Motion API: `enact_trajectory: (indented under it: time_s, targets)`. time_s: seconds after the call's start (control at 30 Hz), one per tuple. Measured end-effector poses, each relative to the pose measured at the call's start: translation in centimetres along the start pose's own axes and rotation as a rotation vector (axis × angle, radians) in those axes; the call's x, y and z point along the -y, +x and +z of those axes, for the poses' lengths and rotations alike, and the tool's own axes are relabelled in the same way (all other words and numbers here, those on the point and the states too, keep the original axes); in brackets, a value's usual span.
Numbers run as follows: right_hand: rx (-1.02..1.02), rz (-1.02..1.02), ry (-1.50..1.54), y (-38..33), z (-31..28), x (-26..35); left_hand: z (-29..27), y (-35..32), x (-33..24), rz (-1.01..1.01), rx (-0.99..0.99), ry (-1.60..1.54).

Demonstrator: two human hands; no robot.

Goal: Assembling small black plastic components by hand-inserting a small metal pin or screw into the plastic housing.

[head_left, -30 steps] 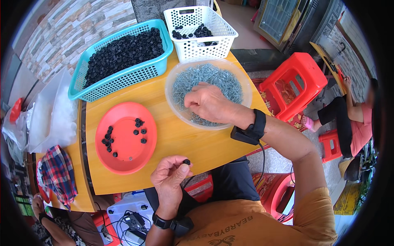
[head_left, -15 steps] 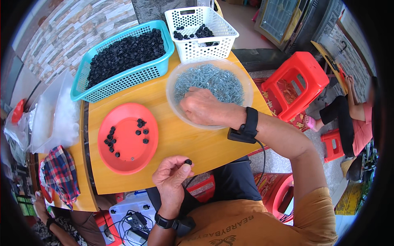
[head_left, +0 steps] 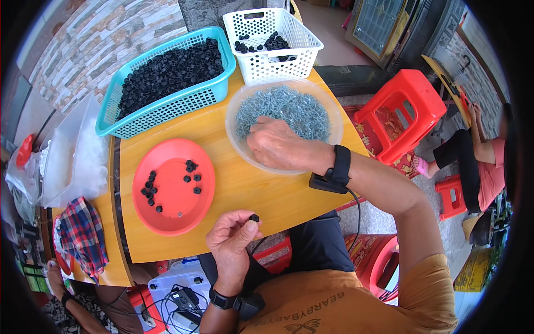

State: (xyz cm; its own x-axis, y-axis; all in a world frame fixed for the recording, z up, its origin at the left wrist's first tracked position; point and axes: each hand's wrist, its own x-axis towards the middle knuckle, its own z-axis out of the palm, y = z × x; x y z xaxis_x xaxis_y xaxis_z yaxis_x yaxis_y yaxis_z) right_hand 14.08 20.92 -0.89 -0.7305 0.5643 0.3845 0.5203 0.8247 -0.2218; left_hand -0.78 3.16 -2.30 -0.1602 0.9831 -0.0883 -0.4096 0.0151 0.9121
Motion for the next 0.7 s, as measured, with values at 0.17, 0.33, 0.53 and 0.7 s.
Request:
enact_trajectory:
  time_s: [0.17,0.33,0.53,0.7]
  targets:
    - [-0.128,-0.01,0.031,-1.0,0.0,-0.5,-0.2,0.4,0.1,-0.005,-0.012,-0.022]
    - [-0.124,0.2,0.491,-2.8,-4.9,4.0,-1.8,0.8,-0.2,0.038,0.078,-0.228]
    - [-0.056,0.147,0.736,-5.5,-5.3,8.6,-0.6,0.4,-0.9,0.046,0.126,-0.212]
    - [-0.13,0.135,0.768,-5.7,-4.7,9.8,-0.1,-0.3,-1.2,0.064,0.113,-0.127]
